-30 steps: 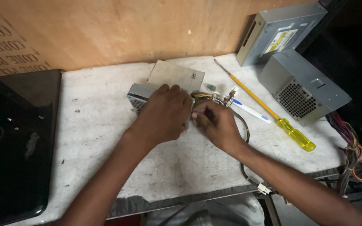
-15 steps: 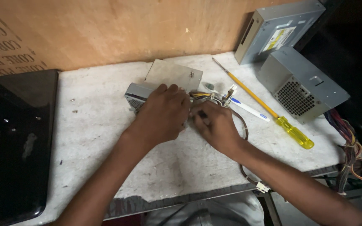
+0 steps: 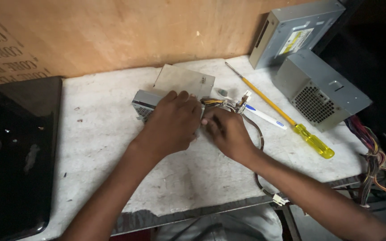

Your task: The person disassembles a computer power supply unit on a workbench. They first pry open the metal casing by hand, then use a long screwdriver to unscrew and work on the unit, repositioning it and handling its attached cables as they open it up.

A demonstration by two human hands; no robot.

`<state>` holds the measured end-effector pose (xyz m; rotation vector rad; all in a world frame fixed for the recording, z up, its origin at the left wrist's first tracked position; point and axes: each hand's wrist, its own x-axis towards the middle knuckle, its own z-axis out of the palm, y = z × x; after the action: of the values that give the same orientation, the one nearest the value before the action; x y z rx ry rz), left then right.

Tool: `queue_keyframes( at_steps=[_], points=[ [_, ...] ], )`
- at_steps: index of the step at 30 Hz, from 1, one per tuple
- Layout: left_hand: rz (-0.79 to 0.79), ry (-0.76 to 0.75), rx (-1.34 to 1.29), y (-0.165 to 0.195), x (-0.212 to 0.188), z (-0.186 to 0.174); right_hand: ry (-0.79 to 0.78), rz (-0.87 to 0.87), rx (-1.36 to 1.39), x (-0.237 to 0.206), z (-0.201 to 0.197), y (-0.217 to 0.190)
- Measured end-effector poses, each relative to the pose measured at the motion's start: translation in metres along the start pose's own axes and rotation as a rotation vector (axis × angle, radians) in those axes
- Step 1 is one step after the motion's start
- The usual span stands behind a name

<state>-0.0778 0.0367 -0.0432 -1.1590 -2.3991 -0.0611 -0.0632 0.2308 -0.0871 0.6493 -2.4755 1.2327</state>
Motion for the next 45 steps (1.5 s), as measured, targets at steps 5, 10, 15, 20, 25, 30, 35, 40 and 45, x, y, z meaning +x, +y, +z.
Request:
queue_keyframes(
  at_steps=[5, 10, 15, 20, 25, 30, 35, 40, 45],
  points=[
    [0.005, 0.027, -0.005, 0.000, 0.000, 0.000, -0.029, 0.024, 0.029, 0.001, 0.001, 0.000],
    [0.011, 0.045, -0.023, 0.000, 0.000, -0.001, -0.055, 0.113, 0.066, 0.002, 0.001, 0.000],
    [0.008, -0.002, 0.020, 0.000, 0.000, -0.001, -0.027, -0.043, 0.018, -0.001, -0.002, -0.001],
    [0.017, 0.044, 0.002, -0.001, -0.001, 0.001, -0.046, -0.093, -0.084, -0.005, -0.002, -0.002],
    [0.017, 0.057, -0.027, -0.001, -0.002, 0.003, -0.048, -0.252, -0.191, -0.004, -0.003, -0.001],
    [0.033, 0.076, 0.026, -0.001, -0.002, 0.003, -0.070, -0.245, -0.170, -0.004, -0.003, 0.000],
    [0.015, 0.013, -0.011, -0.001, -0.001, 0.001, -0.123, -0.061, -0.053, 0.003, 0.001, 0.003],
    [0.010, -0.032, 0.010, 0.000, 0.000, -0.003, -0.182, -0.002, 0.000, 0.009, -0.005, 0.001],
    [0.016, -0.002, 0.032, 0.000, -0.001, -0.001, -0.156, 0.084, -0.048, 0.004, -0.013, -0.007]
  ],
)
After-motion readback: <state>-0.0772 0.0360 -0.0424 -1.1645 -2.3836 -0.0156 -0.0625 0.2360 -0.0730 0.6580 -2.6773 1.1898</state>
